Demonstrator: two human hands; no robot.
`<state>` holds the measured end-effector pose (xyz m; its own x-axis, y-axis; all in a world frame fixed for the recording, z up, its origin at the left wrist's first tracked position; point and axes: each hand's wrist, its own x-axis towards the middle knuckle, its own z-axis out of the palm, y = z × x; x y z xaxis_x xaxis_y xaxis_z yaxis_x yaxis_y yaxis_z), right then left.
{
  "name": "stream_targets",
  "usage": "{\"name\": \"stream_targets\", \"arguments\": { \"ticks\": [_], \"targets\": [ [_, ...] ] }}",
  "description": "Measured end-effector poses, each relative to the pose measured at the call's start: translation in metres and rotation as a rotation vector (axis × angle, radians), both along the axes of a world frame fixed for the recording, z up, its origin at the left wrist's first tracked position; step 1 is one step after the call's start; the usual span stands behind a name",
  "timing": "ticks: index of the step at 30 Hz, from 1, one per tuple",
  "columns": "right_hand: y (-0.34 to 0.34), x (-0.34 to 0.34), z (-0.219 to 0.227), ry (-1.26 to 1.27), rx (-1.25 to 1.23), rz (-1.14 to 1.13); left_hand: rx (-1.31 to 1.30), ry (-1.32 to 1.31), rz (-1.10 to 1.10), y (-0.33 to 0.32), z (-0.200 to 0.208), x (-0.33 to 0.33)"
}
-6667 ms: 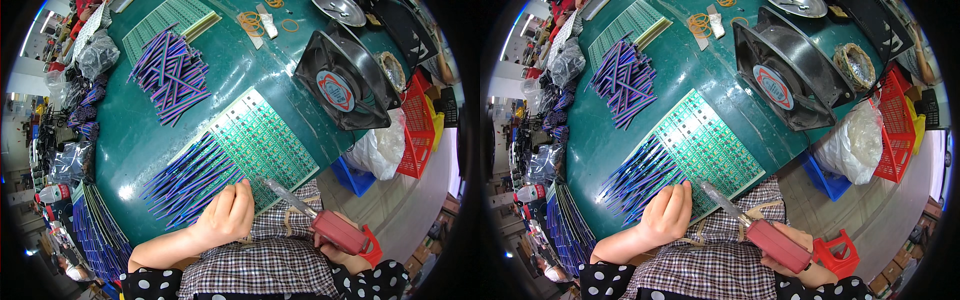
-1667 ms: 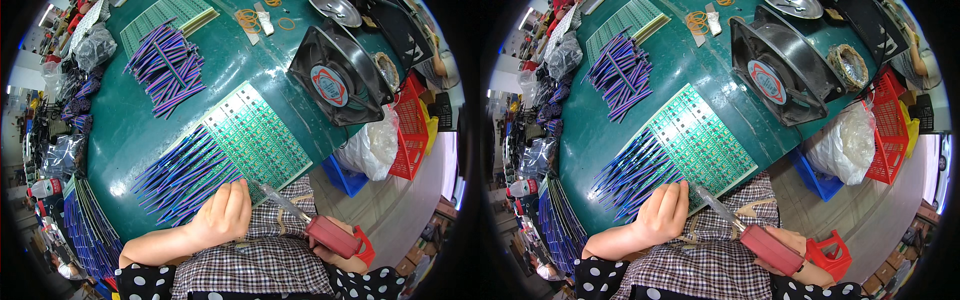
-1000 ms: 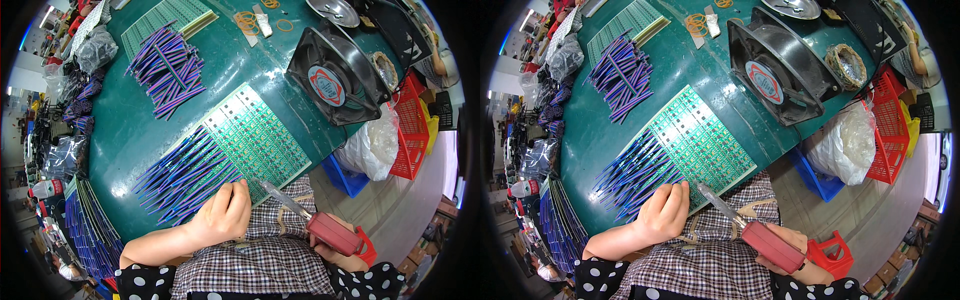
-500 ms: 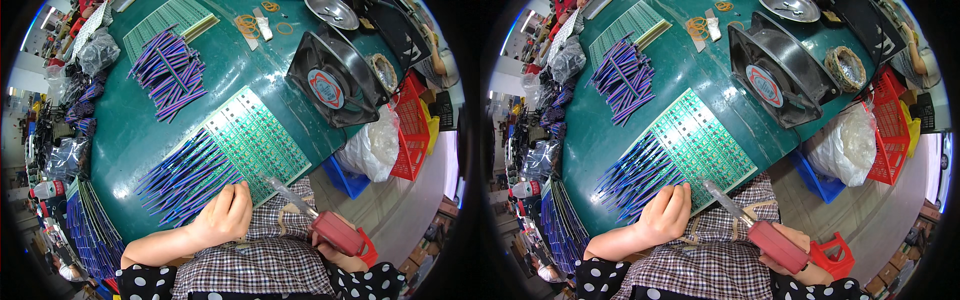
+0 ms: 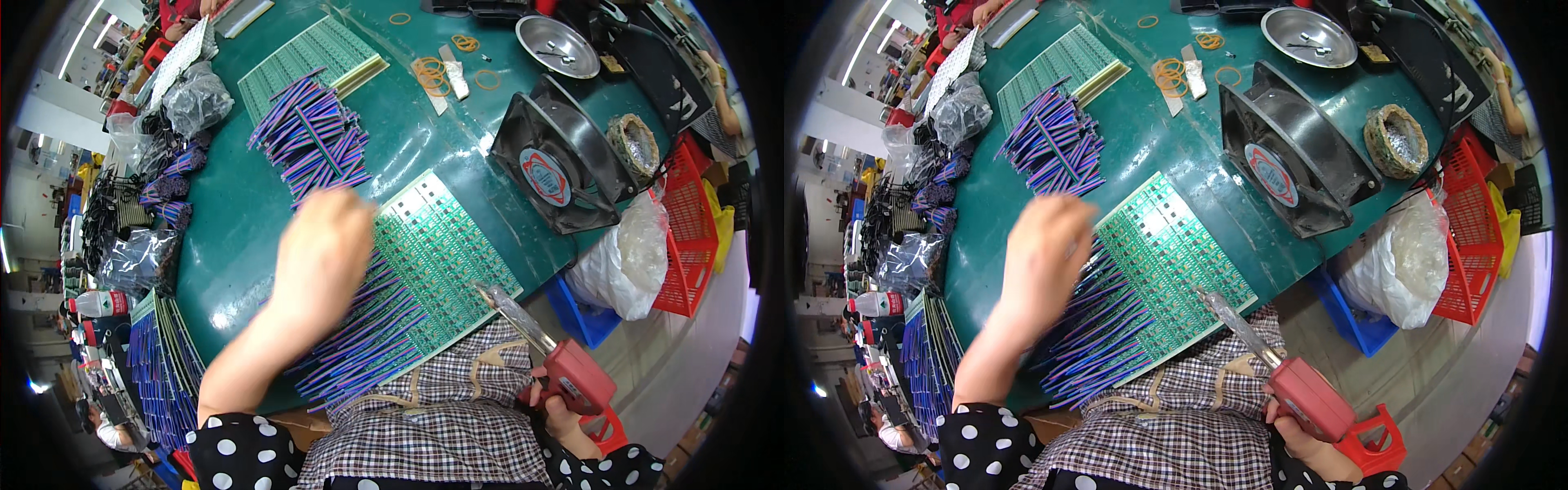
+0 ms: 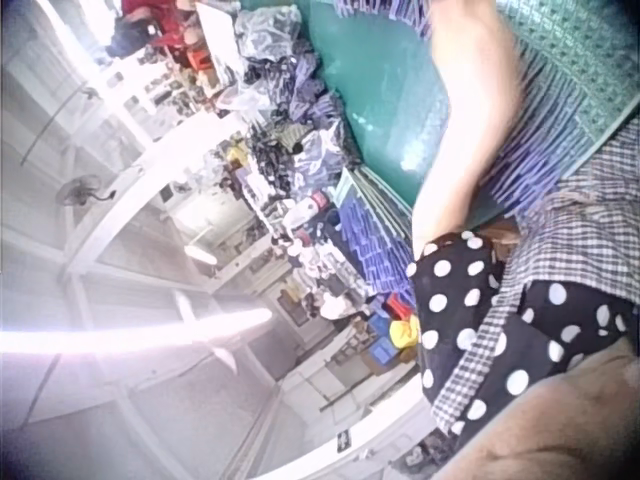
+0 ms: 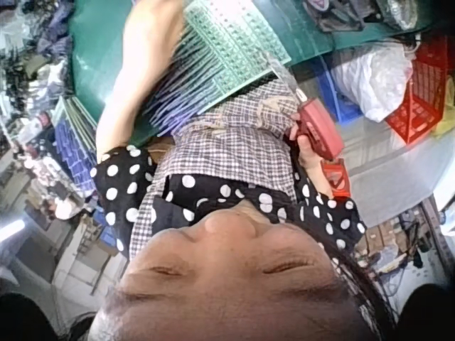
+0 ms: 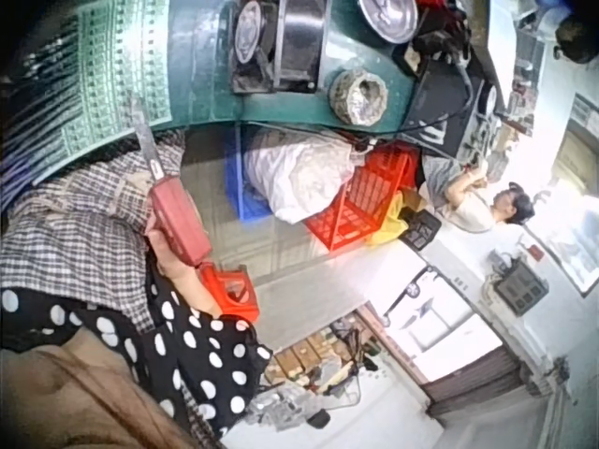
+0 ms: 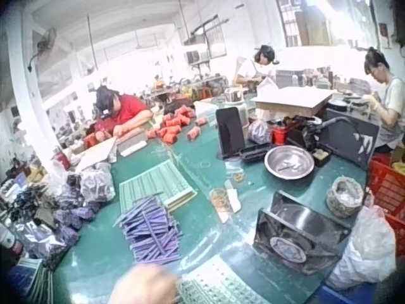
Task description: The person attaches wiring to a circuit board by picking up ribbon cable strips from a pile by hand, positioning them onto the circuit board, and soldering them in place using a soldering tool.
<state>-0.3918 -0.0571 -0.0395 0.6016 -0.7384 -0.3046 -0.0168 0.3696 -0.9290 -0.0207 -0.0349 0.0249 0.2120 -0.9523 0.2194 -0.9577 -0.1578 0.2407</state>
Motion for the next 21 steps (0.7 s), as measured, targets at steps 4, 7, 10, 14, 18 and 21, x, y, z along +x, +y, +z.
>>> {"name": "stream_targets", "arguments": {
  "ticks": [4,7,10,14,18,21],
  "targets": [
    [0.000,0.004,-0.011,-0.086,-0.082,0.007,-0.056,0.030,0.103,-0.017,-0.029,0.052],
    [-0.001,0.004,-0.007,-0.054,-0.053,0.009,0.004,0.118,0.158,-0.021,-0.031,0.060],
    [0.000,0.004,-0.007,-0.054,0.006,-0.016,0.073,0.371,0.209,-0.022,-0.023,0.065],
    [-0.004,0.007,-0.004,-0.062,-0.010,0.016,0.067,0.681,0.215,-0.018,-0.023,0.078],
    [-0.002,0.008,-0.003,-0.074,-0.029,0.005,0.055,0.833,0.229,-0.012,-0.018,0.076],
    [0.001,0.006,-0.003,-0.062,-0.032,0.016,0.111,1.040,0.279,-0.007,-0.012,0.071]
  ]
}}
